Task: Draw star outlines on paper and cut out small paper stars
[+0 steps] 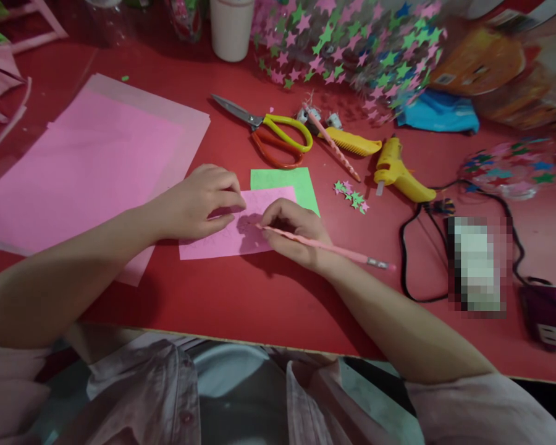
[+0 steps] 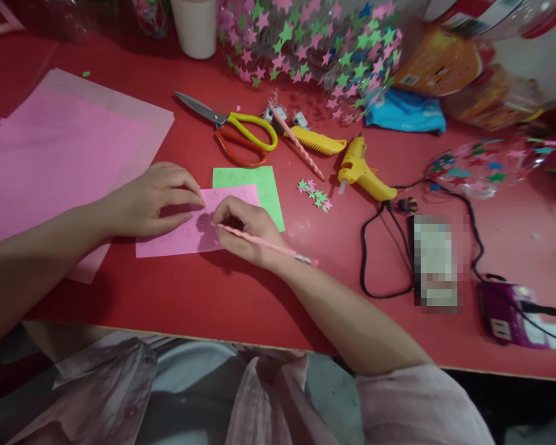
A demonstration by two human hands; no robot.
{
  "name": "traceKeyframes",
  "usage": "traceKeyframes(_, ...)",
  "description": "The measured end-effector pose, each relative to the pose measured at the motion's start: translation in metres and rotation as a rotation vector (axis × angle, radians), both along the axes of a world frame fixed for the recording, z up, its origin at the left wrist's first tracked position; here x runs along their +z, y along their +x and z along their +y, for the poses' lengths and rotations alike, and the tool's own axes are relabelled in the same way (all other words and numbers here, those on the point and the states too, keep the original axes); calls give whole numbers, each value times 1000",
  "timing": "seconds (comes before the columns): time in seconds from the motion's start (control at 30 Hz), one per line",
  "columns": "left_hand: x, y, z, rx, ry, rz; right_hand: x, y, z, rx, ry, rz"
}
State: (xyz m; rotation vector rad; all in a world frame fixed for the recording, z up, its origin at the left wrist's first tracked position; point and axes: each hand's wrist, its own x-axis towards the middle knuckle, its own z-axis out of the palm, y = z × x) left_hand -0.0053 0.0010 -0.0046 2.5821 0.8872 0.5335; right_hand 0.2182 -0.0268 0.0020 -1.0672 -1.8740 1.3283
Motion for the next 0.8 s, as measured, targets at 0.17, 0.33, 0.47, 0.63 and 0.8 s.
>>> traceKeyframes(0.17, -1, 0, 0, -5, -38, -20, 1, 3, 0, -46, 90, -109)
traceKeyframes(0.33, -5, 1, 1, -90, -40, -74, -2, 5, 4, -5, 121, -127)
traceKeyframes(0.47, -6, 0, 1, -81, -79, -68, -5, 4, 4, 9, 135, -142)
traceKeyframes(0.63, -5, 0, 1, -74, -86, -70, -7, 5, 4, 24, 162, -162)
traceKeyframes(0.8, -6, 1, 1, -75, -90, -57, -5, 2, 3, -27, 184, -168)
